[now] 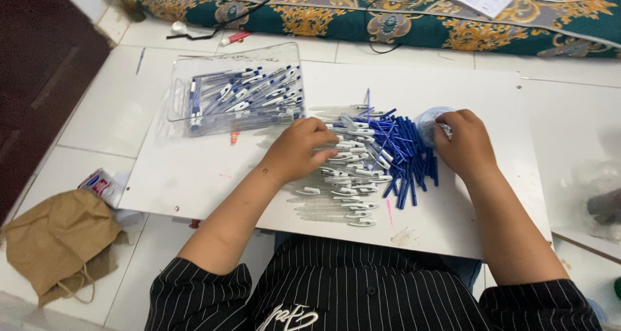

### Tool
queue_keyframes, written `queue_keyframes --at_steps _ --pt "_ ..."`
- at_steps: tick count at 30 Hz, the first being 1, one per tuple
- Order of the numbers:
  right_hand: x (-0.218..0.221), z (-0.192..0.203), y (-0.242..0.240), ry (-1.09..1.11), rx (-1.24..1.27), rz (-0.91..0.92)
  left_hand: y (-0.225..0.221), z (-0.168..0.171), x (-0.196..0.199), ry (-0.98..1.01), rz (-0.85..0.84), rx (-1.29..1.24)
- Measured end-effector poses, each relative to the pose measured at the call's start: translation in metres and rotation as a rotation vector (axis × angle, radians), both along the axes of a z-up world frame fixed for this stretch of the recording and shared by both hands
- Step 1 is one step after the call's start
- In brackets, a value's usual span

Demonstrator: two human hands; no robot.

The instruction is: The person assembles pens by hand, inserting blue ink cartridges into white plastic pen bodies and attaching the clips and internal components.

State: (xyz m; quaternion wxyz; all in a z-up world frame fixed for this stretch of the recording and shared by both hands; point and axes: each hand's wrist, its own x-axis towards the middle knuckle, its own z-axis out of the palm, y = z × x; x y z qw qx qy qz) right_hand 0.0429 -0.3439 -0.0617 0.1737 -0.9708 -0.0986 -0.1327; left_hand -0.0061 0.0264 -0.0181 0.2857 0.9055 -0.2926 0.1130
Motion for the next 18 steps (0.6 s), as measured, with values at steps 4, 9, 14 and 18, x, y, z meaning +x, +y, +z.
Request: queue_keyframes --at_steps 4,9,14,18 --pt "0.004 -0.013 -0.010 -0.095 -0.043 0.043 0.032 0.017 0.028 -0.109 0.019 0.009" --pt "-0.001 0.000 -0.009 0.018 0.136 0.014 0.106 0.051 0.091 0.037 0.564 0.092" --pt "-0.001 -0.005 -0.016 -0.048 0.170 0.014 0.140 0.040 0.121 0.521 0.841 0.510" --pt "-0.004 0.002 -0.017 0.020 0.228 -0.043 0.153 0.012 0.136 0.626 0.864 0.485"
